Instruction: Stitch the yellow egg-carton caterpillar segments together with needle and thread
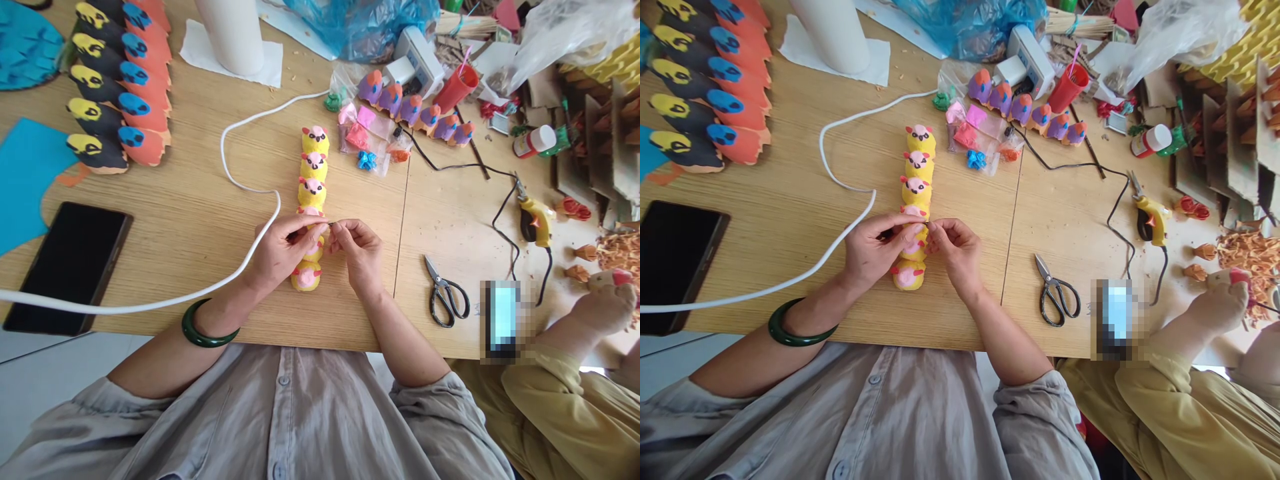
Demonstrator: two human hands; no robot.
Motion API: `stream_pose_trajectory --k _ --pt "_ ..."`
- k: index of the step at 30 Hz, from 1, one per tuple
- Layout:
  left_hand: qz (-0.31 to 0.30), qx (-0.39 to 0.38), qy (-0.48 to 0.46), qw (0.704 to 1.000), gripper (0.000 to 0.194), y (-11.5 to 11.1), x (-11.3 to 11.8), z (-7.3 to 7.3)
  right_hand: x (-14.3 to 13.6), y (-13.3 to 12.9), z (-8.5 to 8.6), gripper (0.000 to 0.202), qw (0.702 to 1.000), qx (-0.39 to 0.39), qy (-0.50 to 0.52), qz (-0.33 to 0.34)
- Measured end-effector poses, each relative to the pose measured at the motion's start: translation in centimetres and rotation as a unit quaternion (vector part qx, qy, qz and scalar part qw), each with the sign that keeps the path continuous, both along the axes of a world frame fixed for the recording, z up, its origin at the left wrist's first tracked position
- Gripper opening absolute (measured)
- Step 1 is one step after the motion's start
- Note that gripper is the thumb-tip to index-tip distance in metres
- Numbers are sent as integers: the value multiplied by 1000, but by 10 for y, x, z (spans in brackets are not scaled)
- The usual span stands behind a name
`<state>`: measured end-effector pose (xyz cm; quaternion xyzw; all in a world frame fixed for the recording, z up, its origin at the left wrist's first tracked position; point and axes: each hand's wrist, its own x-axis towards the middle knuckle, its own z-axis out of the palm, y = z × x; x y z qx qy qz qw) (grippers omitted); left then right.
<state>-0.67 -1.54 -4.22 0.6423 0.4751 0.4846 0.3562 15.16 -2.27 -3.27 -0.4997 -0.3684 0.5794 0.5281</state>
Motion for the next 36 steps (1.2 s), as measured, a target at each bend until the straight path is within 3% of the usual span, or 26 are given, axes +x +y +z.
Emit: stream_pose_trajectory --k 6,15,22,30,36 --pt "2 -4 17 1000 21 -1 -1 -1 0 -1 -1 43 999 4 -29 18" --pt "3 -22 7 1000 25 -2 -1 -7 1 -7 -2 16 979 126 -162 -5" --pt "0 2 28 1000 22 -3 -1 -2 2 -7 0 13 969 137 -205 0" --pt "-5 -18 0 1000 28 -2 0 -2 2 -2 0 34 996 39 -78 -1" --pt "0 -14 -3 1000 20 0 0 -1 1 -2 3 37 999 22 -25 18"
